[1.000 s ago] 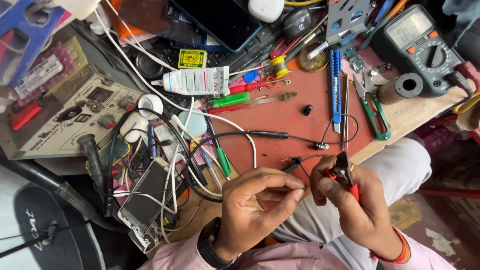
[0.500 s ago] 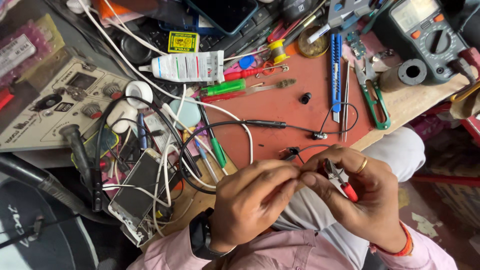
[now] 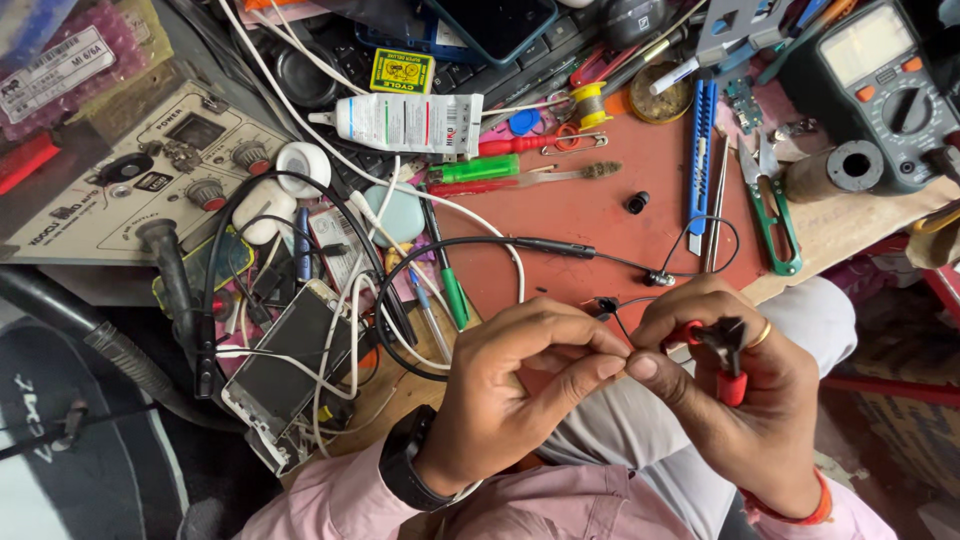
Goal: The person repairs a pair of in-ear headphones by stripping the wire insulation, twisting the exposed conductors, and soldering them to the earbud connector. They use wire cutters and a soldering iron to complete the connection.
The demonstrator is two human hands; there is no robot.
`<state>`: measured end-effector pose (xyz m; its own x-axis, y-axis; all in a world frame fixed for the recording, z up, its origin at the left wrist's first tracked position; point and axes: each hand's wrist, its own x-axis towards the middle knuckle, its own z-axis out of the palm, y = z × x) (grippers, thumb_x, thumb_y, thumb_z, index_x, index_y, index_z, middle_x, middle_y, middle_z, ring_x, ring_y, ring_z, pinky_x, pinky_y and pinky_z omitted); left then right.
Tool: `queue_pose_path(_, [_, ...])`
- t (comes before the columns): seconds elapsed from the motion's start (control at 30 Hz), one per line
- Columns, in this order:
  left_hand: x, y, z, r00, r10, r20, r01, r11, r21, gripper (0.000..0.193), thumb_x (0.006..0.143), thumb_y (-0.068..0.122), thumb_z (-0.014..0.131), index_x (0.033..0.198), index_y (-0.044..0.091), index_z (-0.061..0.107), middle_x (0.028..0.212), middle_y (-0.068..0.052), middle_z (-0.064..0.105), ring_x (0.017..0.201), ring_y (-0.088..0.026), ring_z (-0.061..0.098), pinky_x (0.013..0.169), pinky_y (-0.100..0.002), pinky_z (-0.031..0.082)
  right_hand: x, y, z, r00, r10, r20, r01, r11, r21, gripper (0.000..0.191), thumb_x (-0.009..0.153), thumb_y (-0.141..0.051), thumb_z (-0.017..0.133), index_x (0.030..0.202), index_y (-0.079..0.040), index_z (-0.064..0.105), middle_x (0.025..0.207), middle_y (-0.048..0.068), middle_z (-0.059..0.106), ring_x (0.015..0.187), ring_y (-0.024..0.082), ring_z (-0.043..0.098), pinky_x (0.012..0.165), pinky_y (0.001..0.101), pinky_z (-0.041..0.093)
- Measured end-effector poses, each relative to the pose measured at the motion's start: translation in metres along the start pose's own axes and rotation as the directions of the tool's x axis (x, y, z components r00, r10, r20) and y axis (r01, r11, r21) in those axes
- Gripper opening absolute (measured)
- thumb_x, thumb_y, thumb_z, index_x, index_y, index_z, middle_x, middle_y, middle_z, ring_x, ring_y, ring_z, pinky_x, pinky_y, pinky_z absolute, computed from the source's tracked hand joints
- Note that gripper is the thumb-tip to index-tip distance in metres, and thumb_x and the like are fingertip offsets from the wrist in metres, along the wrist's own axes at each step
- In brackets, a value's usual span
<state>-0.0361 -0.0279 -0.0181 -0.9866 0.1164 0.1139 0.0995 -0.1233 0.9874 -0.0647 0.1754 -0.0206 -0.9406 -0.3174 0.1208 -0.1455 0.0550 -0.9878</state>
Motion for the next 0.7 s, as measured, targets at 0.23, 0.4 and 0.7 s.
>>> queue_pose_path(0.23, [0.004,-0.015,-0.003,0.972,-0.205,0.112,0.233,0.87,-0.434,0.018,0.104,0.006,0.067,0.116,-0.008,0.065,0.111,-0.008,0.065,0.099,-0.013,0.071,0.085,-0.029,0.066,0.009,0.01,-0.001,0.999,-0.031,0.039,0.028,0.997,0.074,0.021,0.091,-0.001,0.077,0.109,0.001,0.065,0.097,0.008,0.067,0.09,0.014,0.063,0.084,0.0296,0.052])
queue_pose_path(0.4, [0.003,-0.022,-0.005,0.946,-0.279,0.167,0.325,0.81,-0.487,0.018,0.102,0.004,0.071,0.114,-0.009,0.067,0.104,-0.011,0.07,0.09,-0.016,0.073,0.08,-0.028,0.062,0.01,0.014,-0.003,0.997,-0.072,0.04,0.068,0.993,0.099,0.024,0.088,-0.002,0.08,0.107,0.0,0.065,0.102,0.008,0.067,0.091,0.015,0.066,0.085,0.0295,0.056])
queue_pose_path(0.7, [0.004,-0.01,-0.003,0.983,-0.165,0.076,0.177,0.964,-0.199,0.019,0.103,0.008,0.067,0.114,-0.008,0.067,0.107,-0.007,0.066,0.094,-0.013,0.074,0.081,-0.026,0.066,0.006,0.013,0.004,0.987,-0.159,-0.025,0.159,0.987,0.03,0.024,0.089,0.005,0.077,0.109,0.002,0.064,0.104,0.011,0.067,0.098,0.018,0.068,0.086,0.0296,0.058])
